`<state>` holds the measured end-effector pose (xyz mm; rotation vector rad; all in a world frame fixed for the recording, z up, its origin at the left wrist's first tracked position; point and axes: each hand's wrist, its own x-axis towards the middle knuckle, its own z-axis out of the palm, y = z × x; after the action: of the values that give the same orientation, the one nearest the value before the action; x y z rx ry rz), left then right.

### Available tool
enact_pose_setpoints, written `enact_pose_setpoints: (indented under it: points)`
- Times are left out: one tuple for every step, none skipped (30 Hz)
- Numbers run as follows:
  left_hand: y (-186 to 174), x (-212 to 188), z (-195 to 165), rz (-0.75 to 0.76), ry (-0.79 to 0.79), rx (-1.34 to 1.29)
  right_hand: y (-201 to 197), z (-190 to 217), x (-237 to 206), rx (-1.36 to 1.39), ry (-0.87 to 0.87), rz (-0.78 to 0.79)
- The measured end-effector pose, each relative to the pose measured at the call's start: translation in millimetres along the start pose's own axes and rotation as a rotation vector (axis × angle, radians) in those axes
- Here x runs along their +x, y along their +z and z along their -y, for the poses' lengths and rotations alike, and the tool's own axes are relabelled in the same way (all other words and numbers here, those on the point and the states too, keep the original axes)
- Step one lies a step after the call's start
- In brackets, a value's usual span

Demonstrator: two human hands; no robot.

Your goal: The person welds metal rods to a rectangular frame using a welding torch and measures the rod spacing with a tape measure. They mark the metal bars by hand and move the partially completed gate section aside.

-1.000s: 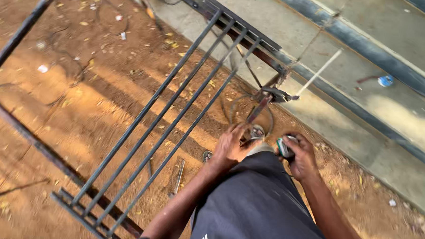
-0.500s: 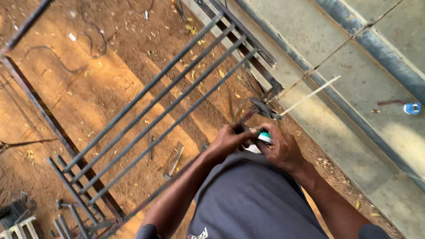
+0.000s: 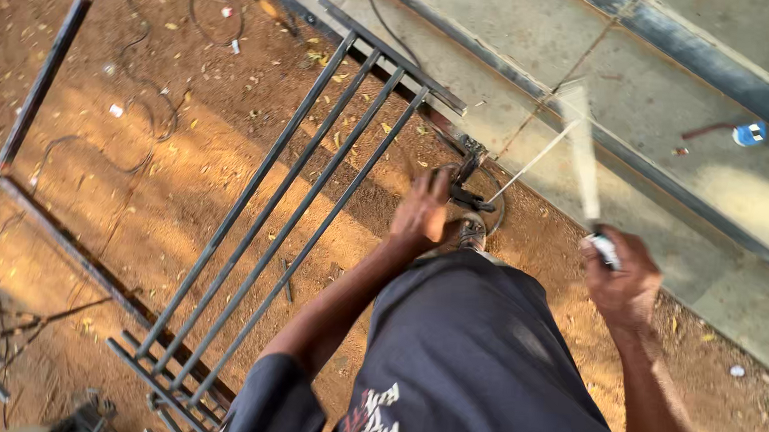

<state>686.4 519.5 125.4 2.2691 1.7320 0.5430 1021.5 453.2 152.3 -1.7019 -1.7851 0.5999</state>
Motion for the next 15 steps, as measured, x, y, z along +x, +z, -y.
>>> enact_pose_setpoints:
  points:
    - [10, -2, -2, 0.073, 0.054, -0.056, -3, 1, -6, -0.006, 0.047, -0.062]
    - [19, -2, 0, 0.143, 0.109, -0.105, -5, 4, -10, -0.006, 0.089, -0.128]
    - [27, 1, 2, 0.191, 0.099, -0.035, -8, 7, -16, -0.077, 0.074, -0.185]
    - [34, 4, 6, 0.231, 0.088, 0.036, -11, 12, -23, -0.147, 0.054, -0.244]
    - [39, 6, 11, 0.273, 0.074, 0.102, -11, 16, -29, -0.133, 0.157, -0.24]
    - [42, 8, 19, 0.276, 0.098, 0.09, -13, 21, -37, -0.12, 0.263, -0.23]
    - [44, 9, 26, 0.285, 0.12, 0.074, -13, 25, -44, -0.108, 0.371, -0.213]
    - [45, 9, 33, 0.297, 0.14, 0.055, -11, 30, -53, -0.075, 0.386, -0.232]
    - [45, 9, 41, 0.365, 0.147, 0.043, -8, 34, -62, -0.043, 0.405, -0.249]
    - [44, 10, 49, 0.436, 0.158, 0.032, -5, 39, -71, -0.01, 0.428, -0.269]
    - [42, 11, 58, 0.507, 0.175, 0.025, 0, 44, -80, 0.045, 0.451, -0.279]
    - [40, 14, 65, 0.505, 0.213, 0.02, 6, 49, -88, 0.1, 0.474, -0.294]
    - [38, 17, 70, 0.506, 0.254, 0.012, 11, 54, -98, 0.154, 0.5, -0.311]
    - [35, 19, 72, 0.51, 0.29, 0.0, 15, 59, -108, 0.136, 0.522, -0.308]
    - [34, 24, 72, 0.585, 0.282, 0.005, 20, 64, -117, 0.118, 0.543, -0.3]
